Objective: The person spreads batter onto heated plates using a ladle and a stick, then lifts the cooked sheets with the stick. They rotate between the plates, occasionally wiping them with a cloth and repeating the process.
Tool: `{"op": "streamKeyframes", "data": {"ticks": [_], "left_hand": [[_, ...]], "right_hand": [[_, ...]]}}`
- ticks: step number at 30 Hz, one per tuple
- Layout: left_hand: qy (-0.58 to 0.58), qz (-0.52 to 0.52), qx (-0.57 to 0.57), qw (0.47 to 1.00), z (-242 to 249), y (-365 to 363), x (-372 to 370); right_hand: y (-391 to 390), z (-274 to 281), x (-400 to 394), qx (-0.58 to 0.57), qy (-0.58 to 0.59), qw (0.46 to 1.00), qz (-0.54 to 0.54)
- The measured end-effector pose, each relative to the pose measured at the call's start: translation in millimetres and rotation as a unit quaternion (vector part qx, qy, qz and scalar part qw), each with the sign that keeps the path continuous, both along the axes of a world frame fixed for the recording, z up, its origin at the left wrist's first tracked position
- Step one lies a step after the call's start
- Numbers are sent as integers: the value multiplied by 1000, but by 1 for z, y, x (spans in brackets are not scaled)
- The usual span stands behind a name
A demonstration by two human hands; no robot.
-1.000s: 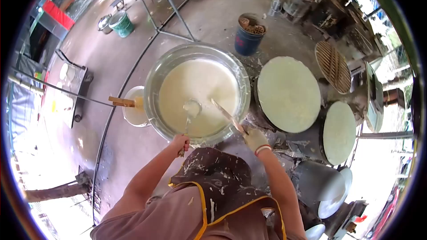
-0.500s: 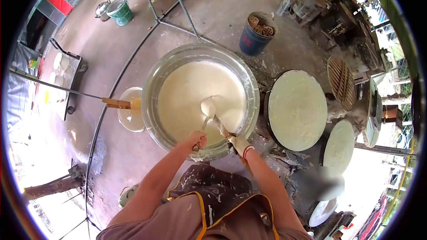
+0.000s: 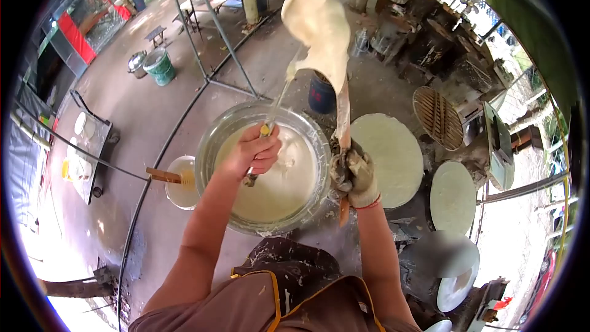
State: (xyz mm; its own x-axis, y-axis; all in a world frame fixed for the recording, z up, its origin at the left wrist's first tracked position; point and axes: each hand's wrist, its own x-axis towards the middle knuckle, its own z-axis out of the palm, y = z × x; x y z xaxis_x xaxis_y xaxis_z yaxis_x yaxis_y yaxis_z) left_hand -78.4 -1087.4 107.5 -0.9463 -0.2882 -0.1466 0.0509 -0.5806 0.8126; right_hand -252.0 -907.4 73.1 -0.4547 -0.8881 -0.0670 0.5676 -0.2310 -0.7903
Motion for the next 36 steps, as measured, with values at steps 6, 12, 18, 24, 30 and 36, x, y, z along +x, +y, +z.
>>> {"op": "streamKeyframes", "data": {"ticks": [6, 12, 18, 24, 30, 36], "left_hand": [[-243, -45, -140, 959, -34, 83, 1], [-280, -314, 54, 905, -44, 277, -44], [-309, -455, 259, 794, -63, 500, -84], [-343, -640, 70, 684, -94, 700, -85], [-135, -802, -140, 565, -75, 891, -81], [52, -823, -261, 502, -146, 1049, -73]], "right_hand": [[119, -59, 7, 168, 160, 950, -207], [336, -104, 40, 409, 293, 833, -231], [652, -122, 207, 599, 337, 679, -260], [774, -132, 334, 566, 112, 724, -379], [834, -195, 334, 467, -56, 568, -675], [904, -205, 322, 225, -195, 260, -918]]}}
